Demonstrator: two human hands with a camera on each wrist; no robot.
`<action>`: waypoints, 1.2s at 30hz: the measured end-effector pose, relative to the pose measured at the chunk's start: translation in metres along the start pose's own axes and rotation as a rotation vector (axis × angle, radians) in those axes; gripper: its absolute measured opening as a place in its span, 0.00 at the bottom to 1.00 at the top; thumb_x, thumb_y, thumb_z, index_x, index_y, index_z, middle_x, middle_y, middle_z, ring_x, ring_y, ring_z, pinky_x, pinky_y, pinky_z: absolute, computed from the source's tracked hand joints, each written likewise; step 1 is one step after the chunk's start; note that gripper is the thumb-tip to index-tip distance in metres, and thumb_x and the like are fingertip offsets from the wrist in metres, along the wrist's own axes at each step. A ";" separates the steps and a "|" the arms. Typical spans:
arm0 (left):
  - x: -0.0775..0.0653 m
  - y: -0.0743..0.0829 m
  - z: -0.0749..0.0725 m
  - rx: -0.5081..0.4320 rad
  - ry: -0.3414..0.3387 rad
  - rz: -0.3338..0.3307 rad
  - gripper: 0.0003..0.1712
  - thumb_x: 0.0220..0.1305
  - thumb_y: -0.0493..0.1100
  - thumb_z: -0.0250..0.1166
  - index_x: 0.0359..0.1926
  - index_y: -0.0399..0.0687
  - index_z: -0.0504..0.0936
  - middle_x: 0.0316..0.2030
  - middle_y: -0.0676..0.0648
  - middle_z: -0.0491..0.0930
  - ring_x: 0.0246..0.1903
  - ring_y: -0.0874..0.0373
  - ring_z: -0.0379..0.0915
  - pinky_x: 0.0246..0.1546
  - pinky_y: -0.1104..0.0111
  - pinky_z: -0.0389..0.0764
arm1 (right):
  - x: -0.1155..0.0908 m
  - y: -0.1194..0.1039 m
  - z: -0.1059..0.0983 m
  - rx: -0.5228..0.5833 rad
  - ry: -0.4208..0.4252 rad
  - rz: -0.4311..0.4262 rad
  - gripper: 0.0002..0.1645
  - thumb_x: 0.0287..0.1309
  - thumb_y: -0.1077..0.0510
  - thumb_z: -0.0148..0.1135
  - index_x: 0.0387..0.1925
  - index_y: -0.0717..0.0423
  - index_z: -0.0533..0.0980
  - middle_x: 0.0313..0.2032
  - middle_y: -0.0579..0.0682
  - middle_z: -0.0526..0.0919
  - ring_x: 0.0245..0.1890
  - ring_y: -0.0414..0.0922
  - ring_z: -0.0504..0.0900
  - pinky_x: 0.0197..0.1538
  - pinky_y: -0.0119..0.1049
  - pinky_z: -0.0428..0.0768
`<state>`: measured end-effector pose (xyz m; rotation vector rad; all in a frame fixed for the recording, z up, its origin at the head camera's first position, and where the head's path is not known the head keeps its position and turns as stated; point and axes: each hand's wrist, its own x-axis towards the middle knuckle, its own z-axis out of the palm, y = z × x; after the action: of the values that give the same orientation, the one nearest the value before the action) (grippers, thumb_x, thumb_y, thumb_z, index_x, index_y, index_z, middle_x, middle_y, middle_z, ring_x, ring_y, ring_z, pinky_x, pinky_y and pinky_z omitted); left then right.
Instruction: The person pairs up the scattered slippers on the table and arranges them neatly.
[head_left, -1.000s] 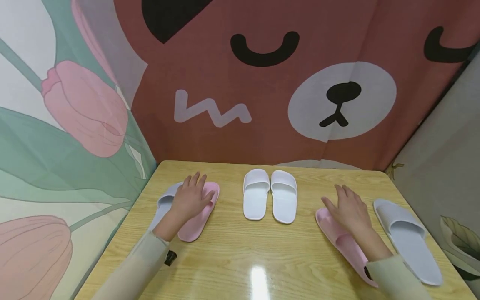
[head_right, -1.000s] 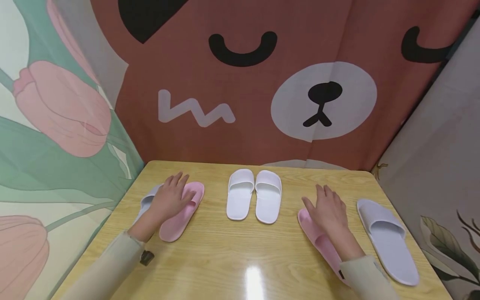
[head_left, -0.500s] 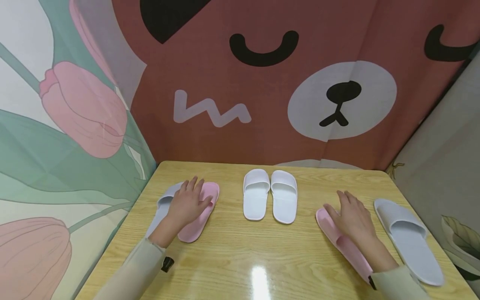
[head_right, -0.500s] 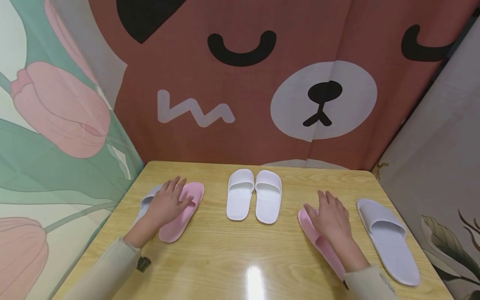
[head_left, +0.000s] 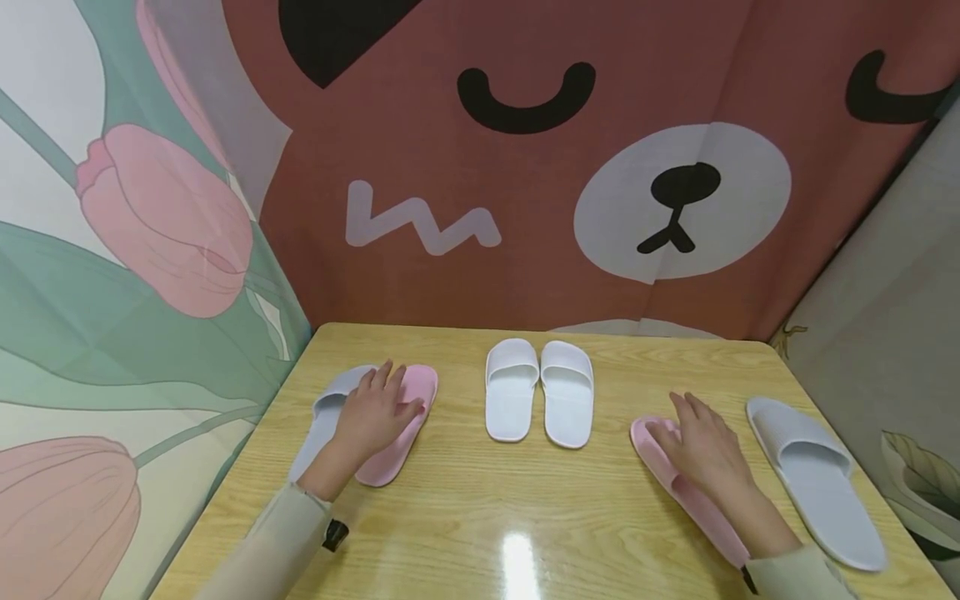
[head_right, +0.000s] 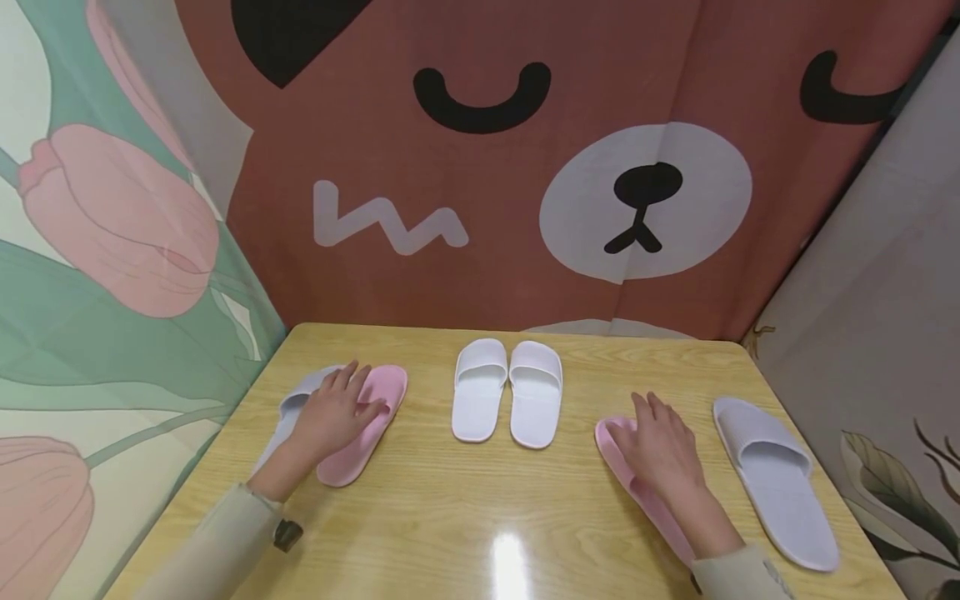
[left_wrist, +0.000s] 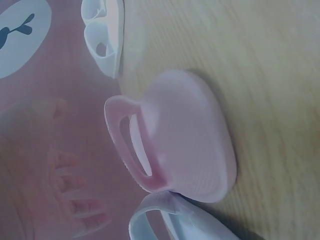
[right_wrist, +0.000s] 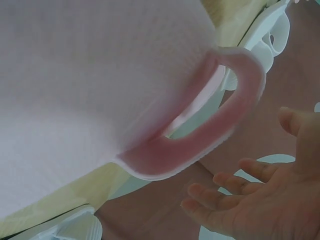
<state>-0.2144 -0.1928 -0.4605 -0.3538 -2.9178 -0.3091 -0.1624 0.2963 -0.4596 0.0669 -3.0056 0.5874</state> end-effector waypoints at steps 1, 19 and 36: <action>0.000 0.000 0.000 -0.004 -0.003 -0.002 0.43 0.71 0.63 0.58 0.74 0.38 0.64 0.73 0.31 0.60 0.69 0.28 0.59 0.59 0.34 0.69 | -0.001 0.001 0.001 0.004 0.000 -0.002 0.48 0.73 0.35 0.49 0.73 0.71 0.56 0.70 0.79 0.55 0.65 0.79 0.58 0.61 0.76 0.58; -0.002 0.002 0.009 -0.023 0.003 -0.005 0.42 0.70 0.63 0.58 0.73 0.40 0.66 0.72 0.31 0.63 0.68 0.29 0.60 0.60 0.35 0.69 | -0.008 0.006 0.012 0.001 0.019 -0.059 0.43 0.70 0.42 0.59 0.71 0.69 0.61 0.68 0.79 0.58 0.62 0.80 0.62 0.57 0.77 0.63; 0.000 0.004 0.016 -0.054 -0.024 -0.004 0.40 0.71 0.62 0.58 0.73 0.40 0.66 0.72 0.31 0.62 0.69 0.30 0.59 0.62 0.35 0.67 | -0.012 0.010 0.022 -0.003 -0.002 -0.058 0.42 0.68 0.43 0.62 0.70 0.68 0.63 0.68 0.78 0.61 0.63 0.79 0.62 0.58 0.77 0.62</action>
<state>-0.2159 -0.1850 -0.4748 -0.3617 -2.9382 -0.3872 -0.1521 0.2973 -0.4850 0.1537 -2.9955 0.5773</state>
